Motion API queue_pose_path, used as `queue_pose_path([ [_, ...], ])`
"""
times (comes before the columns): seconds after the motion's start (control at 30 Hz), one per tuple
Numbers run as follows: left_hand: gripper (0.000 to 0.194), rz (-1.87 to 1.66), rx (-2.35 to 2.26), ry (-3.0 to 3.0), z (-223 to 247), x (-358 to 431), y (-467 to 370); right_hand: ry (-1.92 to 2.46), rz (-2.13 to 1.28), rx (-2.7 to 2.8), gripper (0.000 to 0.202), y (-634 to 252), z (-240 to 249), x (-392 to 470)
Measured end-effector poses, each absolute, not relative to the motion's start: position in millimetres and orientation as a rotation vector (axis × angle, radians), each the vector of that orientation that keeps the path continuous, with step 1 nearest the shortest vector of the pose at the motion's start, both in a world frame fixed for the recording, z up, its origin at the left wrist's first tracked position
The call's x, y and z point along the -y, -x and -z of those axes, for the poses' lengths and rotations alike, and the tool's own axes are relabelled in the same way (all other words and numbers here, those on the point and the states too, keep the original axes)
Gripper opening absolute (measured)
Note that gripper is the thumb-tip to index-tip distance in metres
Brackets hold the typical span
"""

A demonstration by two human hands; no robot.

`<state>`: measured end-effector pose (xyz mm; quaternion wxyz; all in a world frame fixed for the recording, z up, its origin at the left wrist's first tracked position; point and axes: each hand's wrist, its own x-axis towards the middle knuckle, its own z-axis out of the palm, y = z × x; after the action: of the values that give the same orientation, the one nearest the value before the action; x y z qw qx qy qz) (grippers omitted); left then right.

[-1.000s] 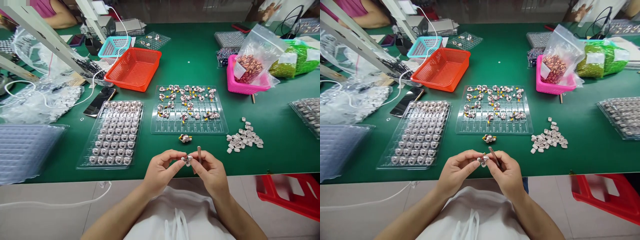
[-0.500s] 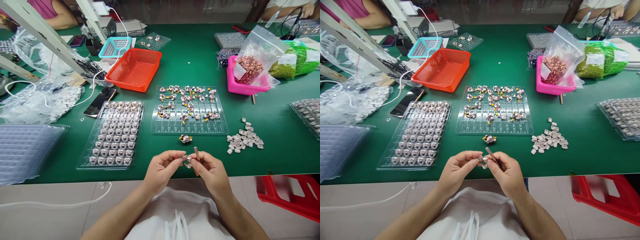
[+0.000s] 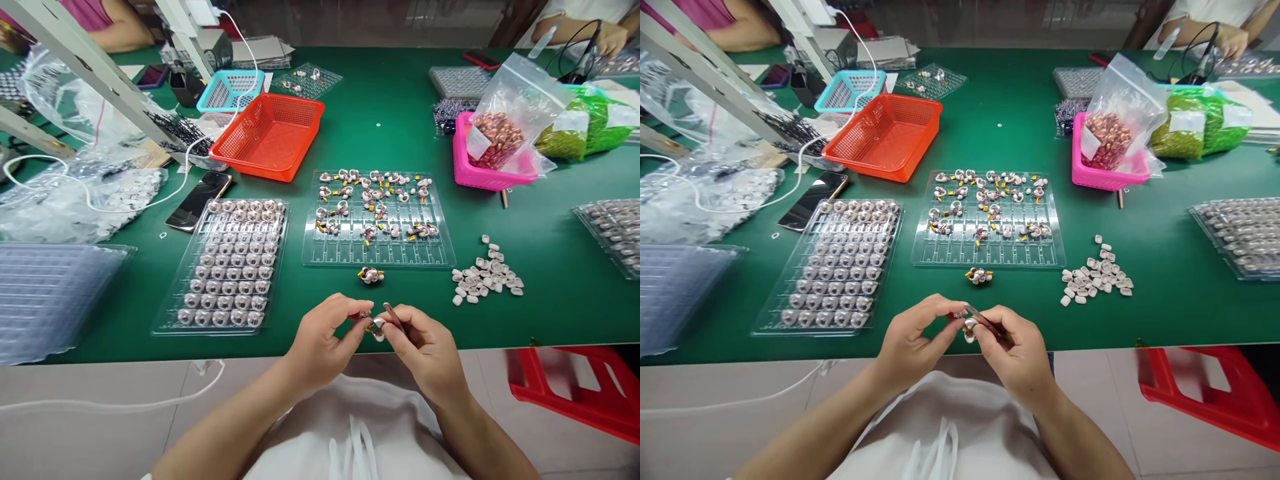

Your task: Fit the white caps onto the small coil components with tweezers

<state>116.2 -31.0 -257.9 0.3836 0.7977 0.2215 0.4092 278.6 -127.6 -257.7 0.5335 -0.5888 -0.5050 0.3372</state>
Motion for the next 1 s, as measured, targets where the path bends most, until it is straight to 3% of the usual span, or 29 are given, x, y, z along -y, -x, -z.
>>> queue_pose_path([
  [0.33,0.023,-1.168,-0.336,-2.302,254,24,-120,1.349,-0.691,1.358,0.01,-277,253,129],
  [0.63,0.026,-1.026,-0.404,-2.103,250,28,-118,1.397,-0.401,1.402,0.018,-274,263,131],
  [1.0,0.025,-0.823,-0.533,-1.791,243,33,-118,1.448,-0.275,1.372,0.016,-266,263,128],
])
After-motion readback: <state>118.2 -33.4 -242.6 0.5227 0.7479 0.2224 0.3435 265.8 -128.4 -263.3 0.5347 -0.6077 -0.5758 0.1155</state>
